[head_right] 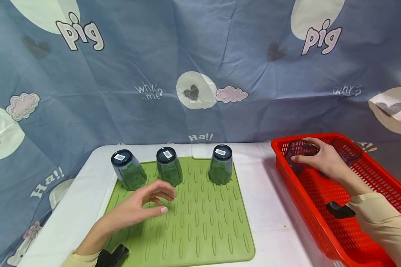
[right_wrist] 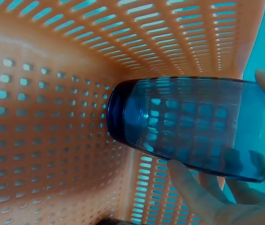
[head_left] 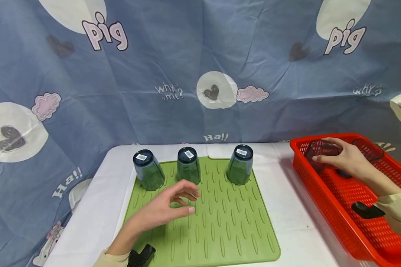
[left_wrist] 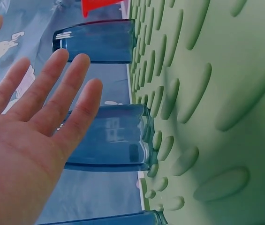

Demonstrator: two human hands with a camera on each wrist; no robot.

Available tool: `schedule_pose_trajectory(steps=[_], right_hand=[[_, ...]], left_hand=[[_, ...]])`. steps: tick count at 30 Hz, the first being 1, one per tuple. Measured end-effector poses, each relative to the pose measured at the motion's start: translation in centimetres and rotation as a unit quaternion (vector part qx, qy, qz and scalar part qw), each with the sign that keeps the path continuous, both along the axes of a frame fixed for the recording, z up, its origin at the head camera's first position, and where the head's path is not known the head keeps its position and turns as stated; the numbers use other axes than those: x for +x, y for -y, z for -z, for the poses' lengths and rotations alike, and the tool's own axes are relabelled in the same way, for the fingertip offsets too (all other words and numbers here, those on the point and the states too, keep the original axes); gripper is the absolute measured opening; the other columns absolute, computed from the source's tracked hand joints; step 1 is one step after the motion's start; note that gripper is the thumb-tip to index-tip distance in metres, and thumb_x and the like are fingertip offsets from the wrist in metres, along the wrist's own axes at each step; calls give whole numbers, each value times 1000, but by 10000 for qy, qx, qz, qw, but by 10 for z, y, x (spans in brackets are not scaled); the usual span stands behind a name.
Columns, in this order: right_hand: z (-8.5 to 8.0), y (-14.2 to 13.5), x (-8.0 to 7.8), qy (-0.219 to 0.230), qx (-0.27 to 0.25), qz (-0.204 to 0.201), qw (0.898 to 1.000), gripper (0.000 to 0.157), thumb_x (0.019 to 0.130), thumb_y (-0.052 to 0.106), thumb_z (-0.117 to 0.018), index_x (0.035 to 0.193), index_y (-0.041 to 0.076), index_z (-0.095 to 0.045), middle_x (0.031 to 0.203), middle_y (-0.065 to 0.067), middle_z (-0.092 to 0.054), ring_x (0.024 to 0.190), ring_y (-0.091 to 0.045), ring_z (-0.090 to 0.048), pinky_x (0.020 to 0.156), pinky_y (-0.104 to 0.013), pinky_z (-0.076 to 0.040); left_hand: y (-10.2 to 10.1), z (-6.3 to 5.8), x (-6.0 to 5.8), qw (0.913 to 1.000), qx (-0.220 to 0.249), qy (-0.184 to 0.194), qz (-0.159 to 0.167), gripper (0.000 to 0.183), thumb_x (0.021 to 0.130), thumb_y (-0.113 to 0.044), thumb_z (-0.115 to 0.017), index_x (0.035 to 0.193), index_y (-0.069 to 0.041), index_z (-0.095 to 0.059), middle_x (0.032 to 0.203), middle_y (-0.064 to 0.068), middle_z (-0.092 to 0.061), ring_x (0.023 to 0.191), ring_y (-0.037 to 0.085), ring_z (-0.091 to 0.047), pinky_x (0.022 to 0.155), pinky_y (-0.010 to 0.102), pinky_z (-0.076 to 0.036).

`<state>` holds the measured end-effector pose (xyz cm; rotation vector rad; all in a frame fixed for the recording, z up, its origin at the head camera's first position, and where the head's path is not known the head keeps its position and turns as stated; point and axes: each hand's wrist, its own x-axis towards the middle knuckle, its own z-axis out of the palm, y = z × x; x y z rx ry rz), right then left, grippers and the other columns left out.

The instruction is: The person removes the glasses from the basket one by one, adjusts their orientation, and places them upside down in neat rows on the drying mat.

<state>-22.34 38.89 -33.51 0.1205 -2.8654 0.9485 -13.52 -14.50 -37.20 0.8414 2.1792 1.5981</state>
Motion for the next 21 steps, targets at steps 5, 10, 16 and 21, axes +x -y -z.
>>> schedule_pose_trajectory(steps=[5,10,16,21], right_hand=[[-1,-1,0,-67,-55,-31,10000,76,80,33,-83,140,2,-47,114,-26,-63,79,-9,-54,62,-22,-44],[-1,-1,-1,-75,30,-42,10000,78,80,34,-83,139,0,-47,111,-27,-65,77,-9,-55,62,-21,-44],[-3,-1,0,-43,192,59,9998,80,79,36,-83,139,-2,-46,115,-30,-62,81,-13,-54,62,-22,-43],[-8,-2,4,-75,-21,119,9999,76,81,34,-83,138,2,-46,114,-27,-63,77,-9,-55,58,-24,-46]], left_hand=[[2,0,-1,10000,4,-42,5,39,93,-19,-69,129,-19,-53,126,13,-57,114,38,-56,96,42,-48],[2,0,-1,10000,-6,2,36,39,94,-19,-69,129,-19,-53,126,11,-57,114,38,-55,97,44,-48],[3,1,-2,10000,9,49,58,39,93,-18,-69,129,-21,-53,125,7,-58,115,37,-55,98,45,-47],[3,0,-3,9999,42,78,71,40,93,-18,-70,129,-21,-53,127,13,-56,115,37,-55,98,49,-46]])
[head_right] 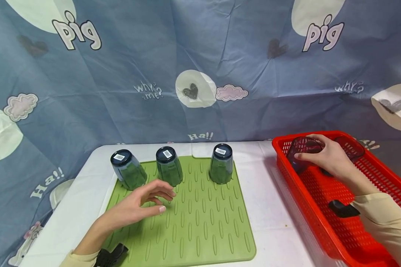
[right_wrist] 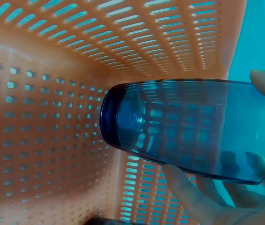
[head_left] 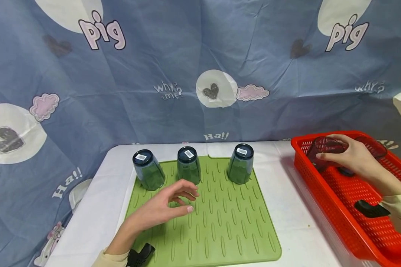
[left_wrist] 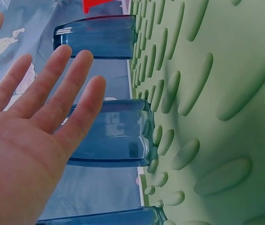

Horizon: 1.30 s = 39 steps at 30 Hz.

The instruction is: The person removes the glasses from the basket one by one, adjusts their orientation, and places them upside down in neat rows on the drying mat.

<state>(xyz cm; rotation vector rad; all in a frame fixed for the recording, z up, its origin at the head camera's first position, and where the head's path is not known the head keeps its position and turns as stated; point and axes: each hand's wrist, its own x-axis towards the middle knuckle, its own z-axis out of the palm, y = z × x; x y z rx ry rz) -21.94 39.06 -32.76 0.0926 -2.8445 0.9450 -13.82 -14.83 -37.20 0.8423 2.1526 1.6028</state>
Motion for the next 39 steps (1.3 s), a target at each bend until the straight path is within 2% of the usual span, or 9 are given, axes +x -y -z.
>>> schedule_pose_trajectory(steps=[7,13,18,21,23,25,27,30,39], right_hand=[[-9,-1,6,-169,-44,180,9997,77,80,34,-83,140,5,-46,114,-27,-64,75,5,-54,60,-16,-44],[-19,3,12,-284,-165,320,9989,80,81,34,-82,144,4,-42,113,-26,-64,74,10,-55,57,-17,-48],[-27,4,18,-420,-153,526,9976,86,83,37,-80,150,6,-35,117,-25,-59,75,12,-51,56,-15,-47],[-29,4,22,-465,-68,669,9967,90,84,40,-78,153,8,-31,126,-27,-53,85,3,-49,64,-23,-46],[-29,4,25,-498,-70,795,9956,90,84,42,-78,154,11,-30,130,-22,-51,88,0,-47,64,-22,-45],[-29,4,28,-593,-213,850,9944,86,83,41,-79,152,14,-34,126,-7,-54,88,-1,-49,64,-21,-46],[-29,4,31,-713,-452,871,9926,80,83,37,-80,149,19,-39,118,9,-55,84,4,-52,57,-12,-44],[-29,3,35,-854,-820,864,9892,71,82,32,-81,143,24,-45,103,26,-52,77,11,-53,55,-10,-45],[-29,6,45,-985,-1422,917,9807,68,86,24,-78,144,29,-43,113,20,-53,82,12,-56,57,-9,-47]], left_hand=[[0,0,-1,10000,-65,54,0,40,94,-19,-69,130,-22,-53,126,5,-57,116,36,-55,98,41,-48],[-1,-1,-1,9999,-47,96,31,39,94,-18,-68,130,-22,-52,126,4,-57,117,36,-54,98,48,-46],[0,-1,-1,10000,-57,-4,28,39,94,-18,-68,130,-22,-53,126,3,-58,117,37,-55,98,46,-47],[0,-1,-2,9999,-60,-61,56,38,95,-18,-67,130,-21,-53,125,4,-58,116,37,-54,98,48,-47],[0,-1,-1,9999,-62,-75,78,38,95,-18,-67,130,-20,-53,125,7,-58,116,38,-54,98,50,-46],[0,0,-1,9999,-75,-90,93,37,95,-18,-67,130,-18,-53,126,10,-57,116,38,-55,98,51,-46],[-1,0,0,9999,-85,-110,94,37,95,-18,-66,130,-17,-53,125,12,-57,115,38,-55,98,50,-46],[-1,1,1,9999,-102,-105,65,37,95,-18,-67,129,-16,-53,125,13,-58,113,38,-56,98,49,-46],[-1,3,-1,10000,-41,-13,83,38,94,-17,-68,130,-18,-53,126,15,-57,114,39,-56,97,51,-47]])
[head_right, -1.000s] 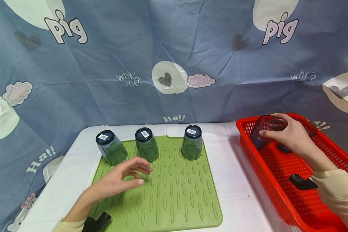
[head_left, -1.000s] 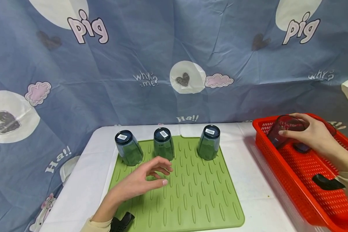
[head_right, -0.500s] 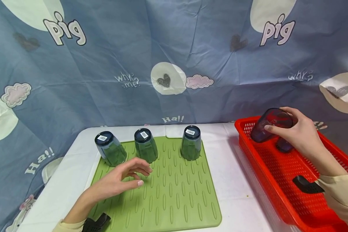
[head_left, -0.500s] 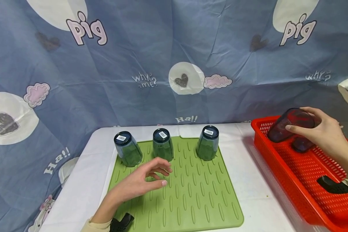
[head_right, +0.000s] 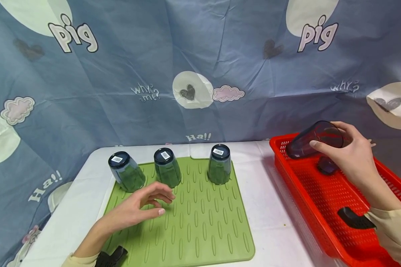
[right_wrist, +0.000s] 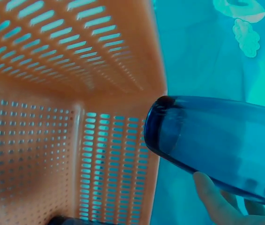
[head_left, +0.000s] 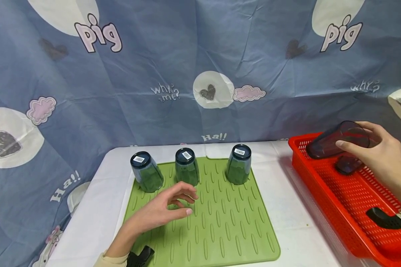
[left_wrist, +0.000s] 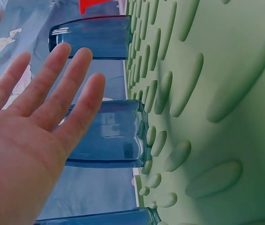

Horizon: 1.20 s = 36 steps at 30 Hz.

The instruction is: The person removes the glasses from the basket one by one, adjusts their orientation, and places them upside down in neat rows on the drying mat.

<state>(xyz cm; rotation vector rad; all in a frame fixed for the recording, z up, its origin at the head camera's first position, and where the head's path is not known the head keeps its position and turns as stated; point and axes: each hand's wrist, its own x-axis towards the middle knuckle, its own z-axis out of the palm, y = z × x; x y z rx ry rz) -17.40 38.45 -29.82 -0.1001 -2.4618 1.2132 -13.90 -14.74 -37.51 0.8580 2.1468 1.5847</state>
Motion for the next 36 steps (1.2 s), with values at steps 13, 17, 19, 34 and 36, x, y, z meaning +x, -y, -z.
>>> schedule_pose_trajectory(steps=[13,17,19,34,36], right_hand=[[-4,17,16,-801,-1539,-622,9829,64,90,-2,-68,145,18,-42,124,8,-52,97,1,-59,67,-12,-53],[-3,24,20,-1131,-2647,-1111,9512,63,88,-9,-66,143,11,-44,127,1,-51,101,-7,-60,68,-15,-55],[-3,27,21,-1259,-3185,-1358,9296,61,88,-13,-63,142,9,-45,129,-3,-50,100,-9,-61,69,-19,-56],[-7,50,36,-1330,-4014,-1511,8935,54,92,-13,-57,140,7,-44,128,-9,-48,101,-15,-65,67,-29,-58],[-7,52,38,-1388,-4079,-1627,8876,54,93,-14,-55,141,5,-43,129,-11,-47,102,-16,-64,68,-30,-59]], left_hand=[[0,-2,1,10000,81,-13,-34,44,91,-18,-72,130,-21,-52,128,12,-56,117,39,-54,96,55,-46],[0,-2,0,10000,45,-46,-39,43,91,-19,-71,130,-21,-53,126,7,-58,116,38,-54,96,53,-46],[0,-2,1,10000,43,-80,-37,43,91,-19,-71,130,-21,-53,125,5,-58,116,38,-54,96,53,-47],[0,-2,1,9999,149,-48,50,40,94,-17,-68,130,-17,-52,126,11,-57,115,41,-54,96,51,-47],[1,-2,1,9999,145,-69,58,39,94,-17,-67,130,-16,-52,126,12,-57,115,41,-54,96,51,-47]])
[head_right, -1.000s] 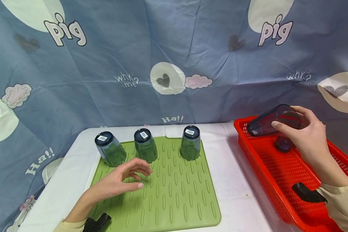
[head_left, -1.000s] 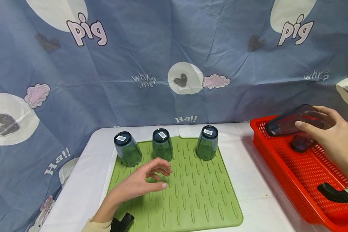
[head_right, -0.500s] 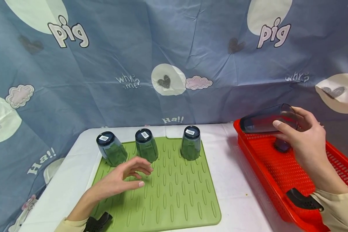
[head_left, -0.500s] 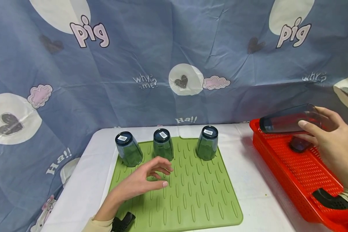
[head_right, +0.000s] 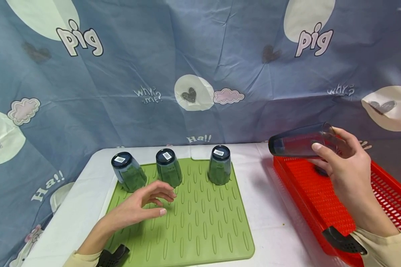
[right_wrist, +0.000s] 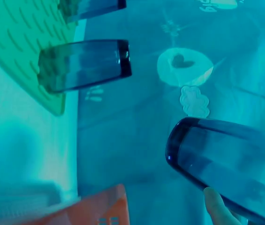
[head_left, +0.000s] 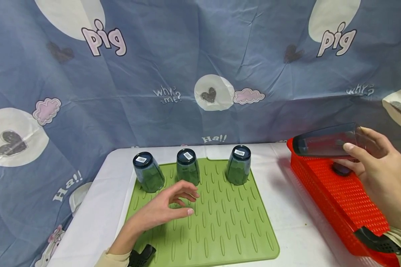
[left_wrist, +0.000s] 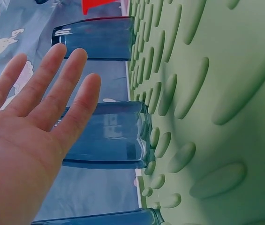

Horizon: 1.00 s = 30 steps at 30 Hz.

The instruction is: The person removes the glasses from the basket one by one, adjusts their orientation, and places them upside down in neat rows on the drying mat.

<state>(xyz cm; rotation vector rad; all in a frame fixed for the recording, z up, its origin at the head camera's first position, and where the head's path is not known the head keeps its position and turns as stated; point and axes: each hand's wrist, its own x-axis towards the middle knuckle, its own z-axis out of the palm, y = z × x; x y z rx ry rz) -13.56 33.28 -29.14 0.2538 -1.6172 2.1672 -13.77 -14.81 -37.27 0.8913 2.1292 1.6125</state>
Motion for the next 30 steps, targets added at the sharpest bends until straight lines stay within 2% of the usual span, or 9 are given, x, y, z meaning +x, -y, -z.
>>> schedule_pose_trajectory(steps=[5,12,14,20,23,30], right_hand=[[2,3,4,-120,-240,-190,9995,53,93,-17,-51,142,3,-43,132,-11,-42,105,-20,-58,69,-33,-59],[5,6,8,-307,-525,-420,9973,50,93,-19,-46,140,0,-44,136,-13,-37,111,-23,-57,72,-37,-59],[6,8,9,-347,-628,-440,9965,49,93,-19,-46,139,-1,-45,135,-12,-37,110,-23,-58,71,-38,-60],[9,18,13,-414,-1347,-723,9874,47,94,-17,-45,138,-2,-47,126,-14,-52,107,-26,-64,73,-45,-59],[10,25,15,-485,-1585,-844,9826,46,94,-17,-44,138,-2,-47,127,-15,-54,108,-28,-64,75,-49,-58],[11,36,24,-634,-1716,-959,9784,46,94,-16,-40,138,-4,-46,125,-16,-55,105,-31,-65,80,-50,-57]], left_hand=[[0,-1,0,10000,-18,10,-50,40,93,-18,-68,130,-18,-53,126,7,-57,115,40,-54,96,52,-47],[0,0,1,10000,-8,20,-52,41,93,-17,-69,130,-19,-53,125,6,-57,115,40,-54,96,53,-47],[0,1,2,10000,0,23,-59,41,92,-17,-70,130,-20,-53,126,8,-57,115,40,-54,96,53,-47],[0,1,2,10000,-7,37,-83,41,92,-17,-70,130,-20,-53,127,15,-56,115,40,-54,96,53,-47],[0,1,3,9999,-27,51,-110,41,92,-17,-70,130,-20,-53,127,14,-56,115,40,-55,96,53,-47],[-2,0,3,9999,-113,47,-113,42,92,-19,-70,131,-23,-53,126,7,-57,116,37,-54,96,55,-46]])
